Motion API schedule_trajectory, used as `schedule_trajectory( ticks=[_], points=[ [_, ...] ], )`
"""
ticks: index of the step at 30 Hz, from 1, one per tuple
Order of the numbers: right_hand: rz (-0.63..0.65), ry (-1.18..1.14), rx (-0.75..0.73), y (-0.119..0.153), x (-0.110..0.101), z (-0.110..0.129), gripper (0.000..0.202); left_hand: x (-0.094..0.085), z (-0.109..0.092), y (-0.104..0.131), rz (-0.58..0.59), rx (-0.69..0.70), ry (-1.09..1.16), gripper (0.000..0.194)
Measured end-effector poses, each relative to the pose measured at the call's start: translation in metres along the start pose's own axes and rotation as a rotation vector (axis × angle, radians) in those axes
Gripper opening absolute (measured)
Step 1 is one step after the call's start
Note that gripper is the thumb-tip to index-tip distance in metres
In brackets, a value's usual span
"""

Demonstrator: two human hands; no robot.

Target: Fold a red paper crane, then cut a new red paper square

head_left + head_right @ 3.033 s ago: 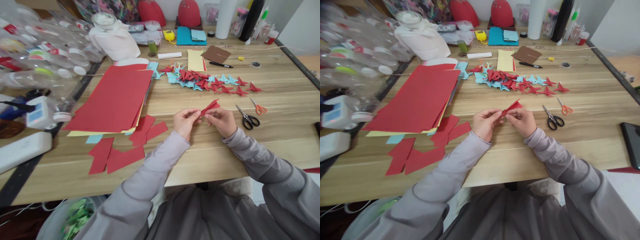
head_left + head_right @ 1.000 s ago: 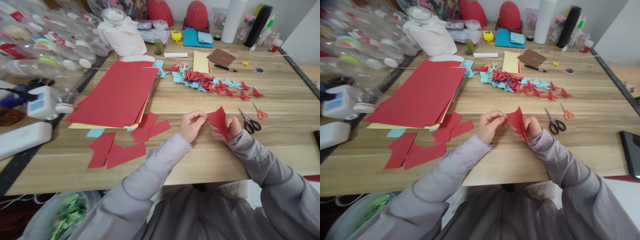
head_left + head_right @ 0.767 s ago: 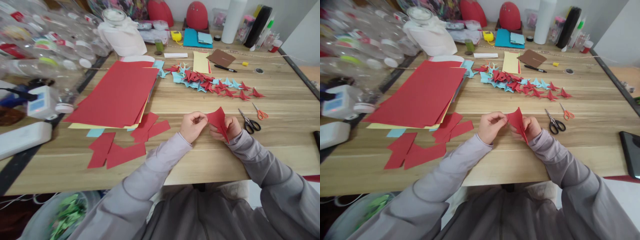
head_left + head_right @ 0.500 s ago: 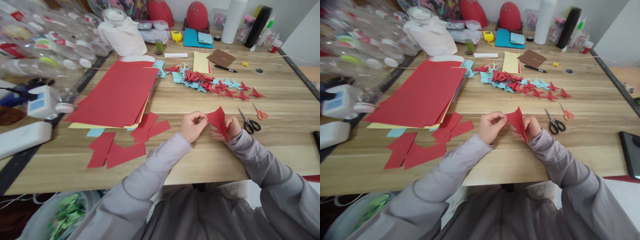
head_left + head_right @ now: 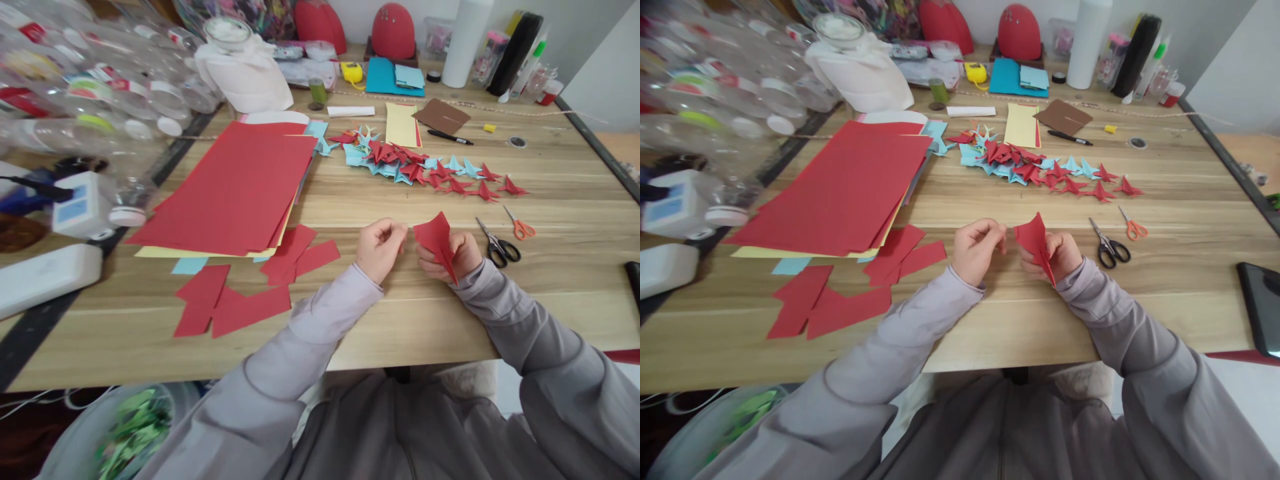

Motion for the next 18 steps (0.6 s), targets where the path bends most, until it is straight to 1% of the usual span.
schedule_trajectory(
  ticks=[1,3,6,10,15,18],
  points=[
    [-0.005,0.005,0.0,0.0,-0.001,0.0,0.035,0.001,0.001,0.0,0.007,-0.009,-0.006,0.024],
    [-0.008,0.024,0.003,0.0,-0.002,-0.001,0.037,0.005,0.004,0.001,0.032,-0.019,-0.024,0.021],
    [0.022,0.061,0.01,0.0,-0.001,-0.002,0.032,0.01,0.008,0.002,0.066,-0.017,-0.057,0.019],
    [0.048,0.059,0.029,0.0,0.001,-0.004,0.031,0.007,0.011,0.001,0.049,-0.012,-0.062,0.015],
    [0.033,0.028,0.045,0.0,0.0,-0.005,0.028,0.005,0.009,0.001,0.047,-0.028,-0.033,0.008],
    [0.04,-0.007,0.032,0.0,0.002,-0.004,0.032,0.004,0.005,0.001,0.04,-0.043,0.0,0.009]
  ],
)
Point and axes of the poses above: each hand's wrist, its own y-axis away from the middle knuckle, its own x-axis out of the palm, z = x × y, the point moved 10 cm from there along -y, towards the middle knuckle, and after that the axes turned 10 degrees about y, right-handed, at the moved point
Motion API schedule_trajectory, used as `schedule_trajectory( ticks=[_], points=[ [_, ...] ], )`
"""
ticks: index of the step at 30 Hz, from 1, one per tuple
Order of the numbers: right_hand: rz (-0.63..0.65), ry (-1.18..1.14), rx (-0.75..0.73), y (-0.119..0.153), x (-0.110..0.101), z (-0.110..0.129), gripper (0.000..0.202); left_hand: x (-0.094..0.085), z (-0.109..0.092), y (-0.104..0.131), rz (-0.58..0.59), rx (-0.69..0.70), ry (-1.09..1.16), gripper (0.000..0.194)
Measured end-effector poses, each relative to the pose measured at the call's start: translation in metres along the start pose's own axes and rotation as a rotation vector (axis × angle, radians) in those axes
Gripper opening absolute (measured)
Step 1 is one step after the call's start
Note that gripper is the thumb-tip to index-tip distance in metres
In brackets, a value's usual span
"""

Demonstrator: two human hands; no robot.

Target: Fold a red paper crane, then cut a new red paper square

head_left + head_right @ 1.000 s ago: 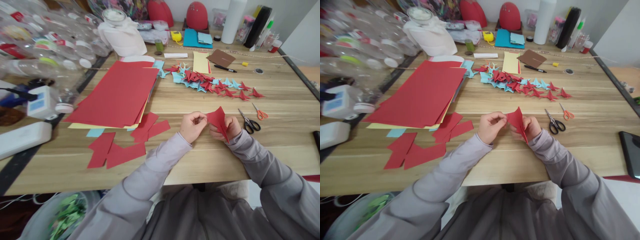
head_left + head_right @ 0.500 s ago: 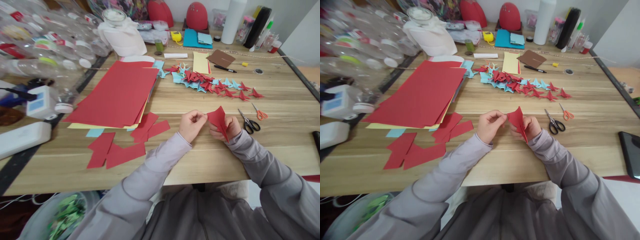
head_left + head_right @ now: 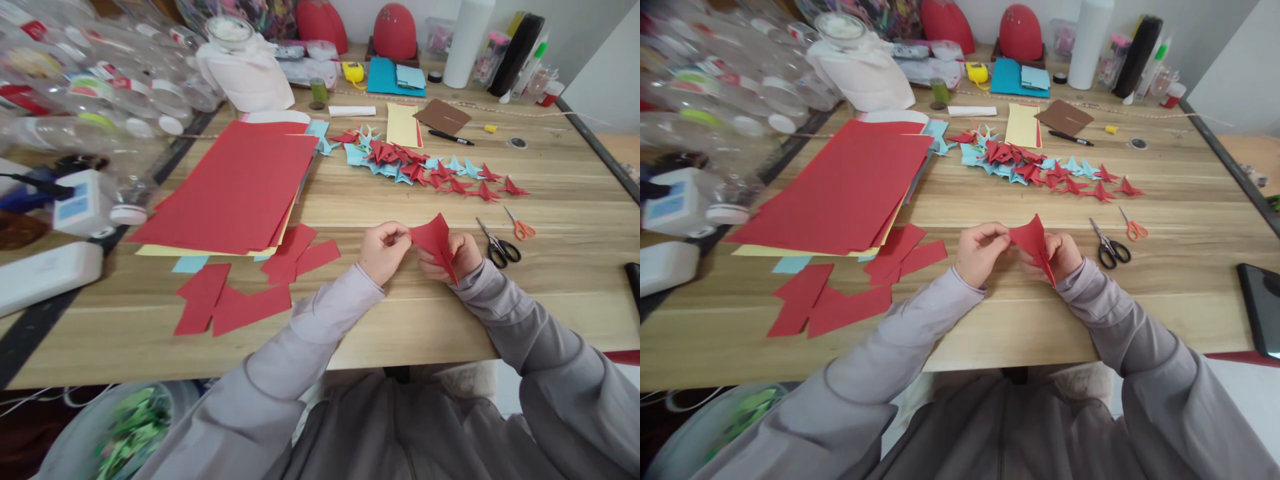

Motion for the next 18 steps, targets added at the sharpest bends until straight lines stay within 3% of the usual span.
schedule_trajectory(
  ticks=[5,9,12,18],
  points=[
    [0.067,-0.068,0.063,0.001,0.008,-0.008,0.029,-0.004,-0.003,0.0,-0.04,-0.006,0.118,0.015],
    [0.145,-0.086,0.251,0.004,0.013,-0.033,0.017,0.013,-0.002,0.0,0.135,-0.027,0.235,0.031],
    [0.174,-0.107,0.368,0.007,0.015,-0.048,0.012,0.025,0.002,0.004,0.249,-0.08,0.224,0.023],
    [0.111,-0.124,0.39,0.008,0.012,-0.052,0.015,0.022,0.008,0.005,0.213,-0.121,0.203,0.01]
  ],
)
Point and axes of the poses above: each hand's wrist, its own y-axis away from the middle knuckle, its own x-axis out of the palm, z = x × y, the point moved 10 cm from there along -y, towards the middle knuckle, and after that the axes turned 10 degrees about y, right-handed, at the moved point
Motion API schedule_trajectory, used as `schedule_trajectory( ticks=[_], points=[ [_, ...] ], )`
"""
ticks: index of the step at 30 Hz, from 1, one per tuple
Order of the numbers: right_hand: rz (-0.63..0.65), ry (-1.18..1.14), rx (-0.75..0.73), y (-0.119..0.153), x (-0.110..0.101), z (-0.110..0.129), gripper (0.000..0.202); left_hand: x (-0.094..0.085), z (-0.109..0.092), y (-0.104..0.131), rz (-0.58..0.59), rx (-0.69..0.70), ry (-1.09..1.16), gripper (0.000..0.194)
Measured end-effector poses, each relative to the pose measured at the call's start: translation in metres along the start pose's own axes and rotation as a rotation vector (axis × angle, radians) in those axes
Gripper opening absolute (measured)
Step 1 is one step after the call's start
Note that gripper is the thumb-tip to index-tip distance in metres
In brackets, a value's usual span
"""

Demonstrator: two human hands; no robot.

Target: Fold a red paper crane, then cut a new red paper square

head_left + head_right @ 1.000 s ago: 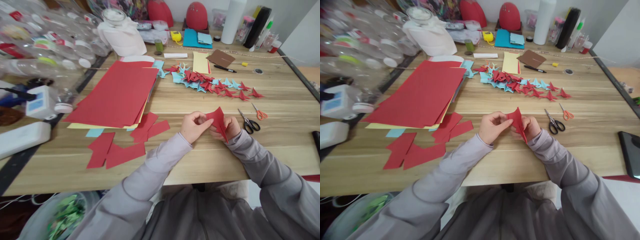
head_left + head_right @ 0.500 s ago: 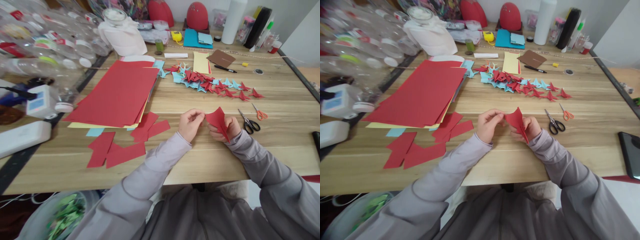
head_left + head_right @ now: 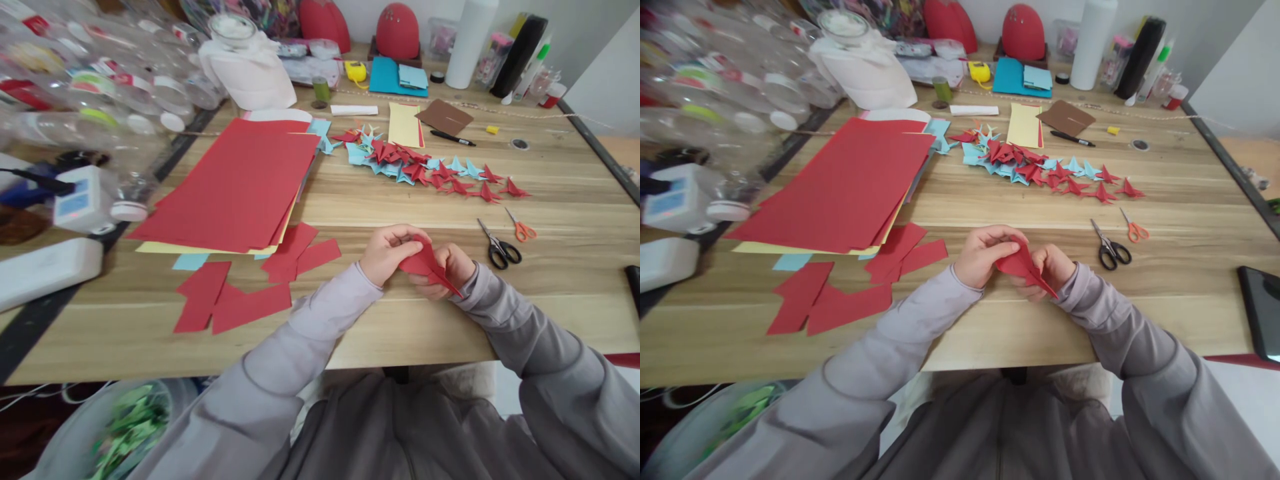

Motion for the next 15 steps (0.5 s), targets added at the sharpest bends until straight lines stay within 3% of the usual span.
schedule_trajectory(
  ticks=[10,15],
  points=[
    [0.006,-0.032,0.006,0.0,0.0016,0.0001,0.02,-0.0037,0.0031,-0.0023,-0.045,-0.033,0.042,0.02],
    [0.02,-0.03,-0.023,-0.0007,0.0026,0.0024,0.019,-0.0013,0.0017,-0.0016,0.001,-0.029,0.094,0.016]
  ],
)
Point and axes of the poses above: each hand's wrist, its own y-axis away from the middle knuckle, its own x-axis out of the palm, z = x × y, the point moved 10 cm from there along -y, towards the middle knuckle, and after that the axes turned 10 degrees about y, right-handed, at the moved point
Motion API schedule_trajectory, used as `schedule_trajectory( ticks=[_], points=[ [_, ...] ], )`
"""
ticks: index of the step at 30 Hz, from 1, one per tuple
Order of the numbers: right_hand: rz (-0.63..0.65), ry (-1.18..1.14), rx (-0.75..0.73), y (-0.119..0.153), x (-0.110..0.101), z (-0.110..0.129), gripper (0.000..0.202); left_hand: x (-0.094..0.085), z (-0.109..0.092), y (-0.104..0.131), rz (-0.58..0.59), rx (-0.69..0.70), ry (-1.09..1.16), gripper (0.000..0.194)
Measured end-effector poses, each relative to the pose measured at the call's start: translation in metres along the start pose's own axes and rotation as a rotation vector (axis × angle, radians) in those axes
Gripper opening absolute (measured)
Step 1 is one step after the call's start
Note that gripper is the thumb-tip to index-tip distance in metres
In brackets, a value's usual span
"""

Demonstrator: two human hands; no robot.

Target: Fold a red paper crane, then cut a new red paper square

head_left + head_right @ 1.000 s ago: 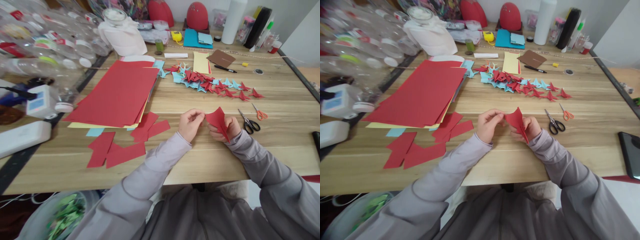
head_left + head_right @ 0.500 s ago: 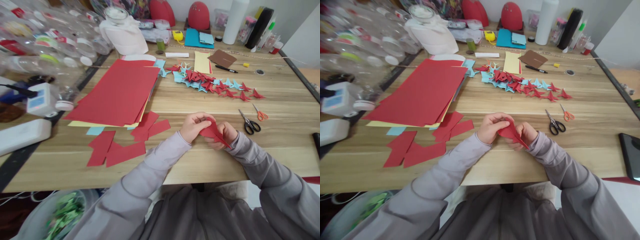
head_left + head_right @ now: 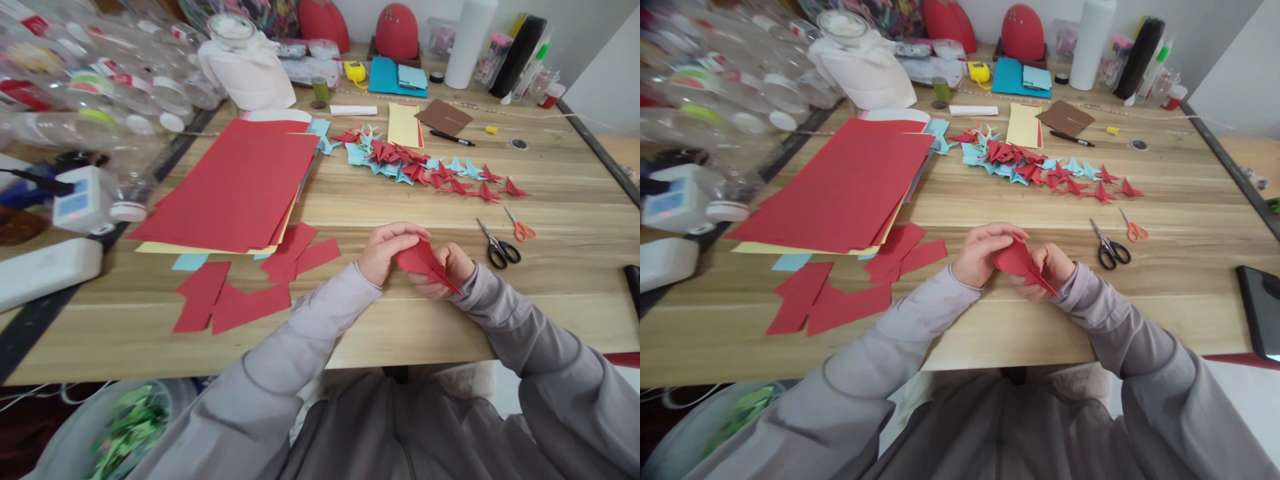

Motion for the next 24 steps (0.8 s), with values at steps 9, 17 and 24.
schedule_trajectory(
  ticks=[9,17,24],
  points=[
    [0.01,0.026,-0.002,0.0,0.001,0.0,0.02,-0.003,-0.001,-0.001,-0.059,0.026,-0.016,0.013],
    [-0.147,0.11,-0.223,0.006,0.002,0.029,0.029,-0.029,0.005,-0.003,-0.278,0.002,0.083,0.023],
    [-0.264,0.088,-0.473,0.017,-0.01,0.055,0.019,-0.025,0.008,-0.002,-0.258,-0.023,0.068,0.023]
  ],
)
Point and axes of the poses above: each hand's wrist, its own y-axis away from the middle knuckle, its own x-axis out of the palm, z = x × y, the point moved 10 cm from there along -y, towards the middle knuckle, and after that the axes turned 10 degrees about y, right-handed, at the moved point
